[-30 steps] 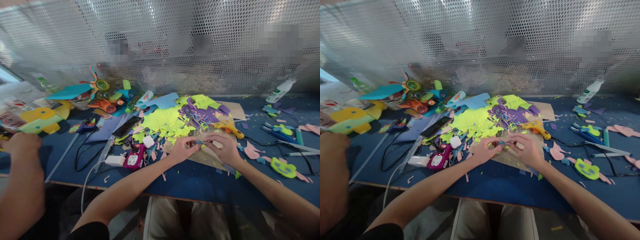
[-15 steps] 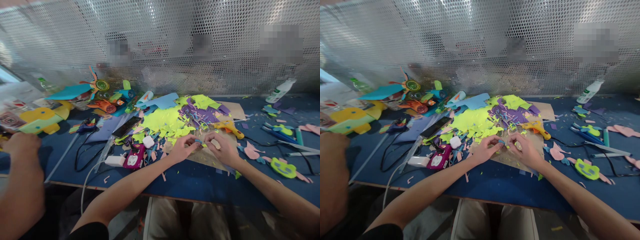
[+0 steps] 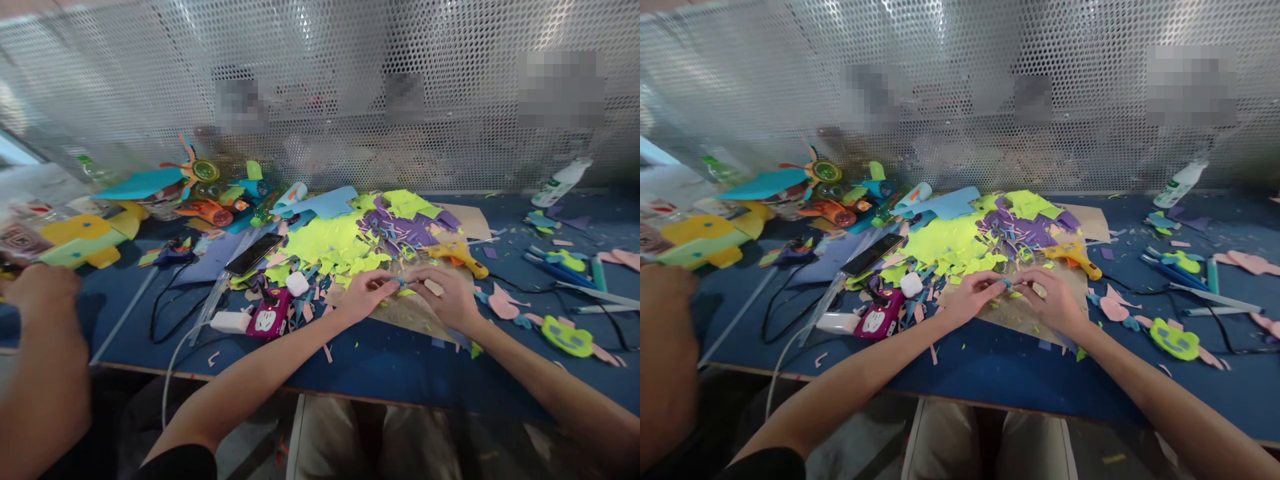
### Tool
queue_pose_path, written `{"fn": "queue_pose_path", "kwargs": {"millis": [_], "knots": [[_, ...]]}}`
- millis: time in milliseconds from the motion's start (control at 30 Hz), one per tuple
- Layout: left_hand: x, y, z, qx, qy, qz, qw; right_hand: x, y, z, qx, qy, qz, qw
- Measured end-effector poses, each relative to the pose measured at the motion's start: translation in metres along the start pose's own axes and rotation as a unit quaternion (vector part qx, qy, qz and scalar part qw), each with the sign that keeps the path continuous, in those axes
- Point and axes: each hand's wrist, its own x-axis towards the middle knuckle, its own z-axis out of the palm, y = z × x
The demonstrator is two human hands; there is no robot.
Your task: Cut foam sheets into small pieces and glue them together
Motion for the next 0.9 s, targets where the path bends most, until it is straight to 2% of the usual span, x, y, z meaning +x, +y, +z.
{"fn": "queue_pose_path", "kwargs": {"millis": [200,400,533,700,800,900], "knots": [[0.000,0.000,0.001,0.018,0.013,-0.009,1.000,0.001,-0.001,0.000,-0.008,0.004,0.001,1.000],[-0.001,0.004,0.001,0.028,-0.005,0.004,1.000,0.000,0.000,0.000,-0.008,-0.002,0.004,1.000],[-0.003,0.007,-0.005,0.090,-0.064,0.039,0.993,0.000,0.000,-0.001,-0.003,-0.001,0.006,1.000],[-0.001,0.001,-0.011,0.204,-0.154,0.120,0.959,0.004,0.009,-0.003,-0.009,-0.002,0.022,1.000],[0.002,-0.005,-0.010,0.191,-0.196,0.115,0.955,0.005,0.022,-0.004,-0.001,-0.042,-0.011,0.999],[0.006,-0.008,-0.009,0.176,-0.204,0.130,0.954,0.005,0.032,-0.006,-0.002,-0.069,-0.041,0.997]]}}
